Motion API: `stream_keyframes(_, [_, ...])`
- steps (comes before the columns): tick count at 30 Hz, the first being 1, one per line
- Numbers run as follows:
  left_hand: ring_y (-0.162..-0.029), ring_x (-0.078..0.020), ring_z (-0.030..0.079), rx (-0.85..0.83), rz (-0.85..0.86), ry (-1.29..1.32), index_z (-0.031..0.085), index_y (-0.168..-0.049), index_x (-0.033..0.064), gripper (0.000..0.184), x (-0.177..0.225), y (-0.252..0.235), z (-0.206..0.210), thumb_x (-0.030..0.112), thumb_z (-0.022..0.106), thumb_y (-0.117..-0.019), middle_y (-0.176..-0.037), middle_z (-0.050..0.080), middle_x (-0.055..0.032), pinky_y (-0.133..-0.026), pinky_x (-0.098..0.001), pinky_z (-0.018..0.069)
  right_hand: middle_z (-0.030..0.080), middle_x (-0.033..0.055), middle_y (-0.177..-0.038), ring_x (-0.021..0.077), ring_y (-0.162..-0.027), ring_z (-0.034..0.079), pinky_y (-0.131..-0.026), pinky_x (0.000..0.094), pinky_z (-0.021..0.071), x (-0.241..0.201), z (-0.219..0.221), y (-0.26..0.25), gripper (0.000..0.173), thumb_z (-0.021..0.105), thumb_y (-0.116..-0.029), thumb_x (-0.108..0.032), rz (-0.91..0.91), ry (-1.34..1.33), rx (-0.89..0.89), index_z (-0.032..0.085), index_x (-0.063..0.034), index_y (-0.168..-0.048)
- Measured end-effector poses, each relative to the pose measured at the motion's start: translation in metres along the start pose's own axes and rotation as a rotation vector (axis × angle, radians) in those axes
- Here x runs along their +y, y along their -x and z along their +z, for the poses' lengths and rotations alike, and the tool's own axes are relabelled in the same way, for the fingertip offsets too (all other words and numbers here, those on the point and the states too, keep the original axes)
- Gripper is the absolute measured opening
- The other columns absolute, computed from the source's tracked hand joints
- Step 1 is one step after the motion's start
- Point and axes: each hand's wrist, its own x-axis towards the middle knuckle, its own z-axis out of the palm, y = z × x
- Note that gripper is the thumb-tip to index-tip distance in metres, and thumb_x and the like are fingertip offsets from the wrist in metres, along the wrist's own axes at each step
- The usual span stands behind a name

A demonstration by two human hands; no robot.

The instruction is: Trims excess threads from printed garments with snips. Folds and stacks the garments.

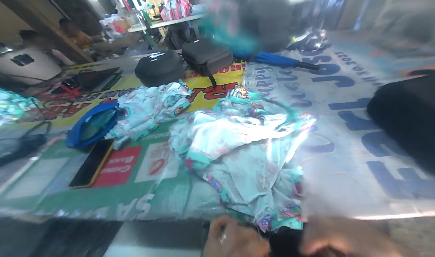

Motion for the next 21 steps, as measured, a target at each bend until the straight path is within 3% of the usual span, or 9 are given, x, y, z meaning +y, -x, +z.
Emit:
stream_keyframes(2, [-0.089,-0.0119,0.063,-0.068,-0.12,-0.124,0.067,-0.108,0.0118,0.037,-0.004,-0.018,0.002,0.047,0.056,-0.1012,-0.096,0.07,-0.0036,-0.086,-0.0314,0.0476,0.067,0.0055,-0.105,0.0013,-0.089,0.063,-0.077,0.0177,0.0546,0.001,0.0,-0.012,0.028,0.07,-0.0976,-0.02,0.007,-0.223,0.151,0.064,-0.0006,-0.117])
stream_keyframes(3, [-0.085,-0.0128,0.063,-0.115,-0.137,-0.199,0.069,-0.108,0.0115,0.043,-0.009,-0.024,0.006,0.052,0.058,-0.099,-0.095,0.071,-0.0039,-0.079,-0.0339,0.0465,0.067,-0.0002,-0.103,-0.0025,-0.089,0.062,-0.076,0.0152,0.0537,0.006,0.004,-0.02,0.029,0.07,-0.0966,-0.023,0.011,-0.269,0.213,0.063,-0.0042,-0.118])
stream_keyframes(5, [-0.081,-0.0133,0.065,-0.176,-0.113,-0.336,0.07,-0.1,0.0158,0.035,-0.017,-0.029,0.014,0.049,0.058,-0.0982,-0.089,0.071,-0.0007,-0.076,-0.0378,0.0449,0.065,-0.0045,-0.098,-0.0041,-0.084,0.06,-0.073,0.0141,0.0526,0.018,0.015,-0.037,0.033,0.072,-0.0942,-0.024,0.019,-0.291,0.287,0.061,-0.0063,-0.119])
stream_keyframes(7, [-0.08,-0.014,0.065,-0.196,-0.105,-0.35,0.07,-0.092,0.0167,0.025,-0.019,-0.025,0.015,0.039,0.06,-0.0987,-0.084,0.07,0.0001,-0.078,-0.0388,0.0447,0.064,-0.0021,-0.093,-0.0022,-0.079,0.06,-0.07,0.0142,0.0531,0.032,0.026,-0.047,0.035,0.073,-0.0938,-0.025,0.034,-0.202,0.32,0.06,-0.0054,-0.119])
stream_keyframes(10, [-0.082,-0.0129,0.066,-0.213,-0.13,-0.289,0.074,-0.094,0.0169,0.02,-0.015,-0.017,0.002,0.032,0.063,-0.1004,-0.085,0.072,0.0006,-0.084,-0.0384,0.045,0.066,0.0002,-0.094,-0.0009,-0.08,0.064,-0.069,0.0152,0.0556,0.041,0.031,-0.047,0.035,0.072,-0.0949,-0.029,0.063,-0.021,0.331,0.06,-0.0069,-0.118])
stream_keyframes(14, [-0.081,-0.0141,0.067,-0.229,-0.126,-0.371,0.073,-0.093,0.0157,0.015,-0.006,-0.008,-0.011,0.023,0.063,-0.1005,-0.084,0.074,-0.0011,-0.088,-0.0388,0.0447,0.07,0.0062,-0.096,0.0096,-0.078,0.067,-0.066,0.0268,0.0571,0.03,0.029,-0.037,0.04,0.073,-0.0941,-0.035,0.094,0.235,0.277,0.061,-0.0085,-0.121])
stream_keyframes(18, [-0.081,-0.0159,0.066,-0.246,-0.131,-0.326,0.072,-0.093,0.0125,0.015,0.006,-0.004,-0.013,0.022,0.062,-0.1007,-0.081,0.072,-0.0037,-0.09,-0.0376,0.0436,0.071,0.0085,-0.096,0.0174,-0.081,0.069,-0.063,0.0318,0.0557,0.017,0.027,-0.035,0.022,0.068,-0.0973,-0.029,0.007,0.504,0.264,0.068,-0.0102,-0.11])
stream_keyframes(21, [-0.08,-0.0155,0.065,-0.199,-0.123,-0.243,0.073,-0.094,0.0109,0.015,0.012,-0.002,-0.01,0.021,0.064,-0.0999,-0.081,0.072,-0.0049,-0.09,-0.0353,0.0432,0.073,0.0073,-0.097,0.0208,-0.086,0.071,-0.067,0.0342,0.056,0.012,0.028,-0.034,0.018,0.063,-0.1013,-0.027,-0.064,0.662,0.256,0.071,-0.0125,-0.107])
